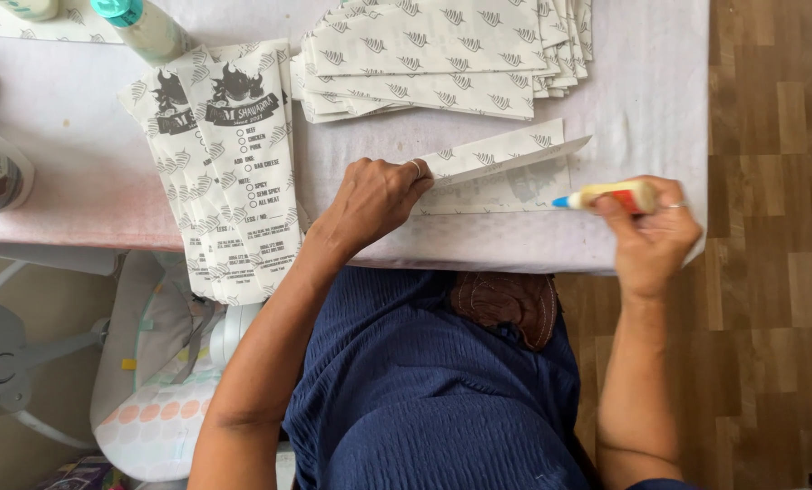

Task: Manually assembling paper bags by applying glue to pre-cut paper sheets and folding them.

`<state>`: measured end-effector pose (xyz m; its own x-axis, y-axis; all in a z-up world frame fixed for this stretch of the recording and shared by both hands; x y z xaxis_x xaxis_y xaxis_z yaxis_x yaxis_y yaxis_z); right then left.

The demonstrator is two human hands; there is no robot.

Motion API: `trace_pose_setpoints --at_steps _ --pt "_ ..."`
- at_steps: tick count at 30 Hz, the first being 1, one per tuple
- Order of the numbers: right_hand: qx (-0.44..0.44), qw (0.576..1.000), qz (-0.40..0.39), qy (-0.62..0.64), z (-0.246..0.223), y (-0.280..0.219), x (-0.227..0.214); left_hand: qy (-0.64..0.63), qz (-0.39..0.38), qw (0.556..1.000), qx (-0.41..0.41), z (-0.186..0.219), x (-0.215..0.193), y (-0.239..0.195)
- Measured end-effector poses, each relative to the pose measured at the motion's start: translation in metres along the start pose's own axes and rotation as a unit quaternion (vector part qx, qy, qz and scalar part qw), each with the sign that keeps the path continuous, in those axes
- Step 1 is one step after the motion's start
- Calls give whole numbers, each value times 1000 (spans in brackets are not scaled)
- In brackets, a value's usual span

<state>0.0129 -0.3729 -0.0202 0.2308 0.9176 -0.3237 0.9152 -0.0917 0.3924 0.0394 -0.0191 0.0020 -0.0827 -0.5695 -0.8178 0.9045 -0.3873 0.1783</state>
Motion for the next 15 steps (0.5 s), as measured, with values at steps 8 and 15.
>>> trace_pose_setpoints --at_steps 8,15 --pt "59 997 56 17 17 -1 -28 14 -8 1000 16 -15 13 3" --pt "49 997 25 45 8 -11 23 -77 -23 997 -22 -19 1 14"
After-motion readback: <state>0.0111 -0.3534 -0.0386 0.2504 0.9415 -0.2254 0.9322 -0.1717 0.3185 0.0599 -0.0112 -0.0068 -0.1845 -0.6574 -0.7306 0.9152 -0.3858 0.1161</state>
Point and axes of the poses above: each hand's wrist, its own y-axis towards the middle knuckle, its own x-axis out of the palm, z = x × y, the point moved 4 cm from there along y, towards the middle knuckle, and after that the axes turned 4 degrees about -y, right-handed, at the moved point
